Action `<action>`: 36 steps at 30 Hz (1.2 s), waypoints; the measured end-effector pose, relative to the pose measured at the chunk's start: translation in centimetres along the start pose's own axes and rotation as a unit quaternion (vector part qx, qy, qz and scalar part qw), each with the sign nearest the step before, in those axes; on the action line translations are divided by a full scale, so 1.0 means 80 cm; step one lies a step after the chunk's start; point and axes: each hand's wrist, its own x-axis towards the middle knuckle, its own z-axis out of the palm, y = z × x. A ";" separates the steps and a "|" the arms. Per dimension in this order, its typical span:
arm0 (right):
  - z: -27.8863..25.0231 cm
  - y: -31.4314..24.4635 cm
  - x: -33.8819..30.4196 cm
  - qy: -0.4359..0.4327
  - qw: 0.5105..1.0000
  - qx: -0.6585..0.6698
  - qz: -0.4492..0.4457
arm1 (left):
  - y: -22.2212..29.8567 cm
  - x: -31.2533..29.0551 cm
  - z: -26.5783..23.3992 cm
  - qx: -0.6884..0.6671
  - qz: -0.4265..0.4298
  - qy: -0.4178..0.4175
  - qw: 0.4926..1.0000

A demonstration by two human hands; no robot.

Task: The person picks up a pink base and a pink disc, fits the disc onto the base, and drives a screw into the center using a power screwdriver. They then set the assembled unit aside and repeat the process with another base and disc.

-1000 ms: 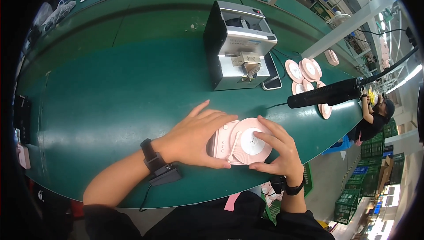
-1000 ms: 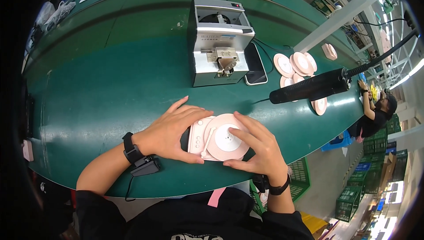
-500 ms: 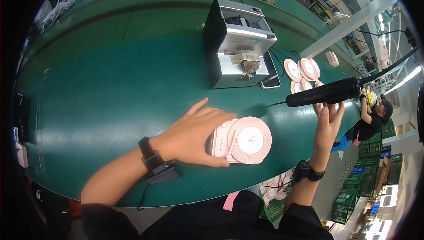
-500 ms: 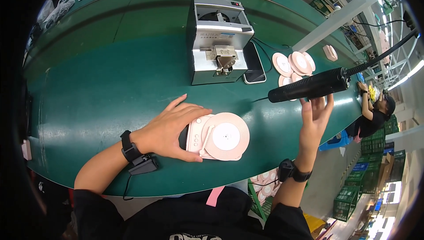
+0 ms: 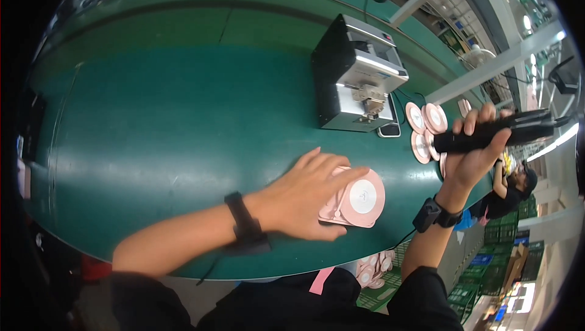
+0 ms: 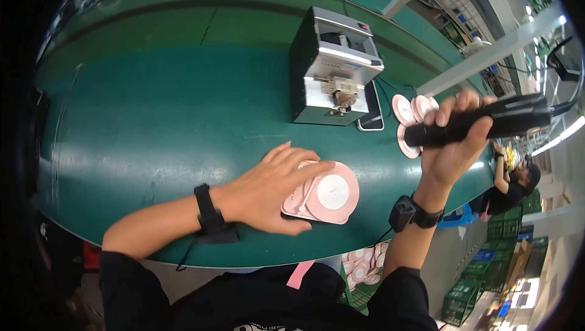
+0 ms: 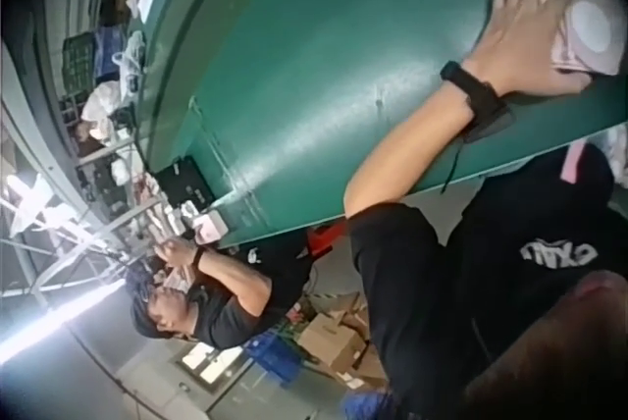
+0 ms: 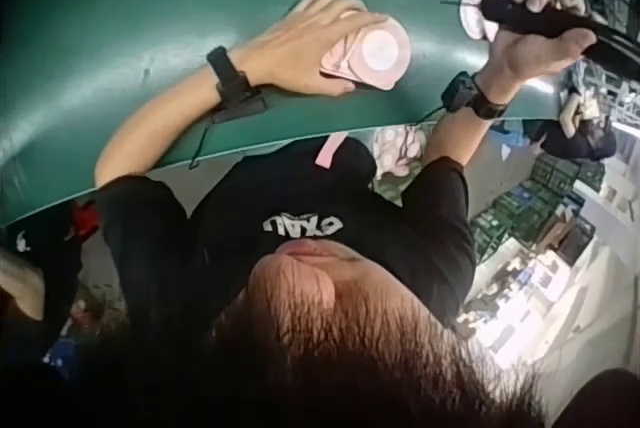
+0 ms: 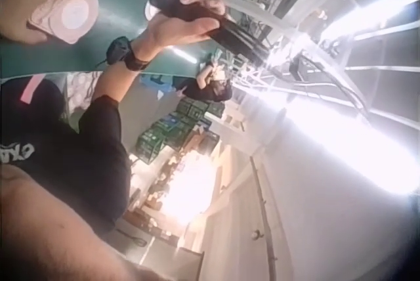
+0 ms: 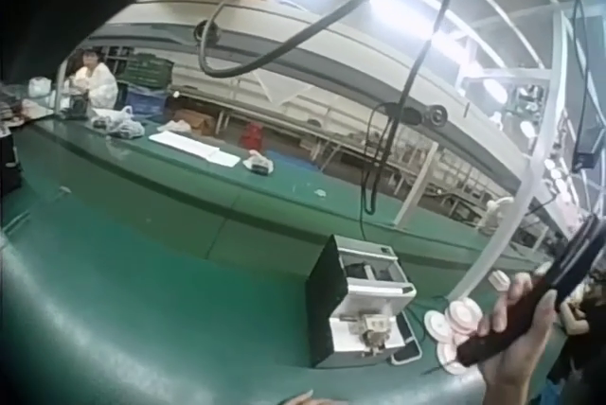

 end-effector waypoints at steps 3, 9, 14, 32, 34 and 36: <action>0.057 0.011 0.029 0.005 0.999 0.012 -0.030 | 0.011 0.001 0.017 0.030 -0.024 0.055 0.998; 0.082 0.068 0.053 -0.004 1.000 -0.021 -0.004 | 0.015 0.011 0.026 0.075 -0.053 0.066 0.994; 0.087 0.068 0.053 -0.001 0.997 -0.025 0.070 | 0.007 0.014 0.011 0.092 -0.060 0.093 0.990; 0.090 0.010 -0.016 -0.087 0.987 0.063 0.120 | -0.013 0.015 -0.006 0.094 -0.119 0.115 0.982; 0.089 0.013 -0.019 -0.080 0.986 0.071 0.127 | -0.011 0.018 -0.007 0.094 -0.119 0.111 0.982; 0.093 0.018 -0.023 -0.071 0.983 0.087 0.145 | -0.011 0.019 -0.008 0.093 -0.120 0.106 0.983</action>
